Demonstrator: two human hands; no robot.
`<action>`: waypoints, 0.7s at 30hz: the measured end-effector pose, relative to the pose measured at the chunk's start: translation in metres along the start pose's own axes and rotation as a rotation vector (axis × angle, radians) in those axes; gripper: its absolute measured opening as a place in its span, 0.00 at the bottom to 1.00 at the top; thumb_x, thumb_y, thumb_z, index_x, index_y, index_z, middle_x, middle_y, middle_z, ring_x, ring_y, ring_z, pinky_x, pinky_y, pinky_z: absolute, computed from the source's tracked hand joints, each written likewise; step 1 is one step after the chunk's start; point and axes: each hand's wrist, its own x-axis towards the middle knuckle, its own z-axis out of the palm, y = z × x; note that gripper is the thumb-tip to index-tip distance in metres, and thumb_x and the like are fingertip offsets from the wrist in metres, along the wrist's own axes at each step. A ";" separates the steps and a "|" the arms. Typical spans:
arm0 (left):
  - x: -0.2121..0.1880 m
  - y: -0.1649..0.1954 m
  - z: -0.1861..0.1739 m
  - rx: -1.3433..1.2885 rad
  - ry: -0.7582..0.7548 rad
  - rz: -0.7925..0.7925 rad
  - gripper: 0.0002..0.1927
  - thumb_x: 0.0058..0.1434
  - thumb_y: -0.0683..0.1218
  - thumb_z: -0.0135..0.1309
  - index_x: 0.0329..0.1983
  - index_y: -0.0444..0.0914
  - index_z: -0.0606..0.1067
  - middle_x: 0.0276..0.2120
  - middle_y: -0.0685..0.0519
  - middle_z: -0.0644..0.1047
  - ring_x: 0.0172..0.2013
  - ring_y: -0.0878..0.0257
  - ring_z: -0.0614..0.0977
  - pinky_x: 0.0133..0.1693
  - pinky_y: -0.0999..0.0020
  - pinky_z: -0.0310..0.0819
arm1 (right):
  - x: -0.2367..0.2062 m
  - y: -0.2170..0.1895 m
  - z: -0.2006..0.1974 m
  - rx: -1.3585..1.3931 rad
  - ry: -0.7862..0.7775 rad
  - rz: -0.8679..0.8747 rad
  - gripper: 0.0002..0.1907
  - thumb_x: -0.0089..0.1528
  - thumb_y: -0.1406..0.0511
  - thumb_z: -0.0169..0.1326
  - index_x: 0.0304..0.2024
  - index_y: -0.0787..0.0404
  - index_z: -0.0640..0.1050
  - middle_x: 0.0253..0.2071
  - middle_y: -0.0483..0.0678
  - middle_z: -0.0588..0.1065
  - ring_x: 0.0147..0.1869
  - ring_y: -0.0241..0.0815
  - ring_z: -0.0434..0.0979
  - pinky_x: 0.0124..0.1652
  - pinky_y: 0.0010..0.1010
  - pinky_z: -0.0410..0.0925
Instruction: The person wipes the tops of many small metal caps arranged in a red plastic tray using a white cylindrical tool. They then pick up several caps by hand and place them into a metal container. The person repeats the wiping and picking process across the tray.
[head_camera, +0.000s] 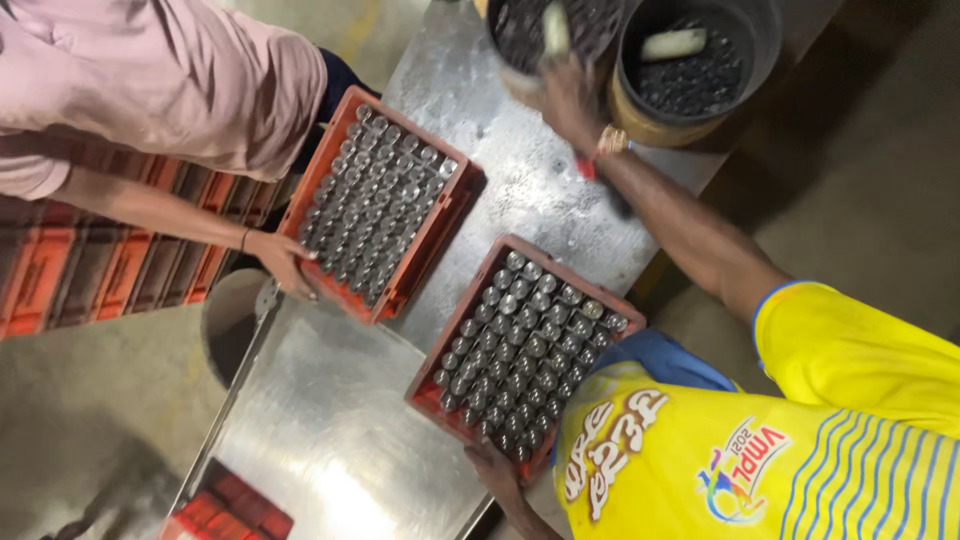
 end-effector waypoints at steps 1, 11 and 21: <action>-0.001 0.000 0.004 -0.016 0.011 0.001 0.35 0.64 0.53 0.53 0.67 0.31 0.58 0.55 0.31 0.72 0.52 0.38 0.78 0.51 0.46 0.73 | -0.010 0.002 0.005 0.039 -0.019 -0.018 0.19 0.65 0.66 0.61 0.58 0.64 0.76 0.62 0.55 0.73 0.66 0.53 0.68 0.64 0.53 0.58; -0.008 -0.043 0.023 -0.065 0.063 -0.009 0.27 0.68 0.49 0.48 0.65 0.30 0.59 0.52 0.30 0.74 0.50 0.37 0.79 0.48 0.46 0.72 | -0.131 0.021 0.021 0.155 -0.414 -0.221 0.19 0.53 0.70 0.62 0.48 0.63 0.80 0.49 0.52 0.78 0.58 0.52 0.72 0.62 0.51 0.62; -0.012 -0.052 0.028 -0.116 0.069 -0.045 0.20 0.70 0.45 0.44 0.60 0.30 0.62 0.47 0.31 0.77 0.45 0.37 0.81 0.45 0.47 0.72 | -0.147 0.013 0.055 0.334 -0.444 -0.147 0.12 0.63 0.68 0.56 0.45 0.72 0.77 0.44 0.66 0.76 0.49 0.68 0.77 0.51 0.52 0.70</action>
